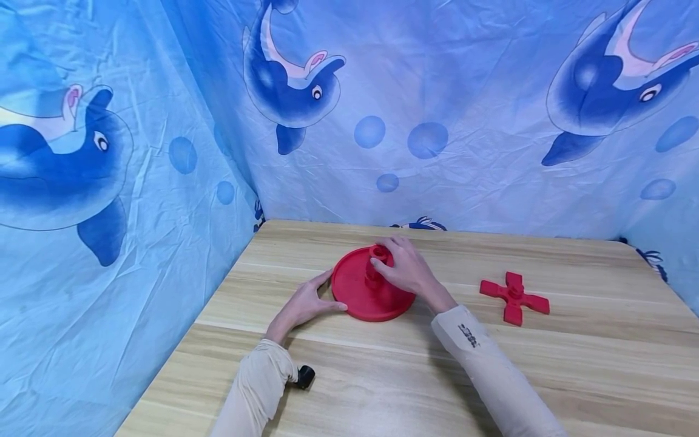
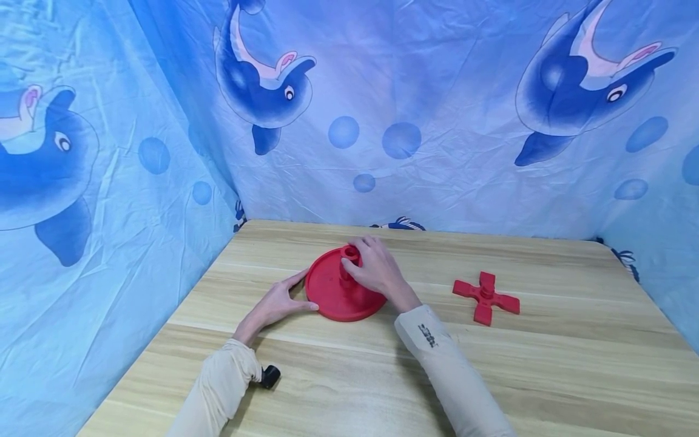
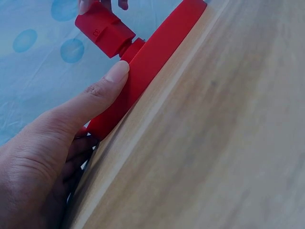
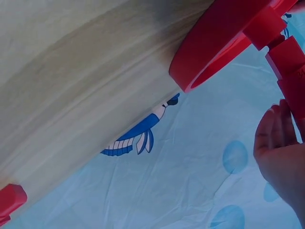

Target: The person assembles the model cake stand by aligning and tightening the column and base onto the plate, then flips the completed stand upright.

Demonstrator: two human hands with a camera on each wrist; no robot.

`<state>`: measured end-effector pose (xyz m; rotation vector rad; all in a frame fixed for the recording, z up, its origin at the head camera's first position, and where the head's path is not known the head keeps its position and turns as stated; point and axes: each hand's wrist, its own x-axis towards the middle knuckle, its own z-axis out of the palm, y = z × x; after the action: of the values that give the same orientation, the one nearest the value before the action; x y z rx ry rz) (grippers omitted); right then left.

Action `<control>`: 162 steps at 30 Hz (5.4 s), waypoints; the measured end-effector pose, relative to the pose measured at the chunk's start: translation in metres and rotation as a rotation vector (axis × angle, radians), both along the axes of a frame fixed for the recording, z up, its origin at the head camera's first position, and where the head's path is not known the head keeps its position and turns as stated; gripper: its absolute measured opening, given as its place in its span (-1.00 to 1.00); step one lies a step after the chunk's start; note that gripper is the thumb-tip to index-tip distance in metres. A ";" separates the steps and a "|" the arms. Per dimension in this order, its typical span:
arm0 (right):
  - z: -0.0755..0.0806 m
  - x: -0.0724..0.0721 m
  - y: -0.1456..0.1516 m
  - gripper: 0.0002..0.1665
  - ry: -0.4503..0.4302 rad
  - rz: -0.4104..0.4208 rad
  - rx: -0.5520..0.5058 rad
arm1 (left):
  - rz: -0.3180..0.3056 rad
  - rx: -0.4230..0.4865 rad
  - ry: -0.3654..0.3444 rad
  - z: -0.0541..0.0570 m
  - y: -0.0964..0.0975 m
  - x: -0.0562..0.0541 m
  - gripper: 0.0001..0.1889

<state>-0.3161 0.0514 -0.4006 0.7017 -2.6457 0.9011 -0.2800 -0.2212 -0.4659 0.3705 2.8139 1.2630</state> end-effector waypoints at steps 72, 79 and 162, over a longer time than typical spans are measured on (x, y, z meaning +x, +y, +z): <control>-0.006 -0.001 0.003 -0.39 -0.029 0.070 -0.073 | -0.016 0.007 0.010 0.001 -0.001 0.000 0.10; -0.007 -0.002 0.002 -0.37 -0.069 0.085 -0.089 | -0.010 0.008 0.003 0.000 -0.001 -0.001 0.11; -0.006 -0.005 0.001 -0.35 -0.092 0.062 -0.104 | -0.006 0.026 -0.013 -0.002 0.001 -0.002 0.10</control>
<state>-0.3208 0.0523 -0.4069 0.7370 -2.6456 1.1045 -0.2817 -0.2204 -0.4677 0.3704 2.7860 1.2965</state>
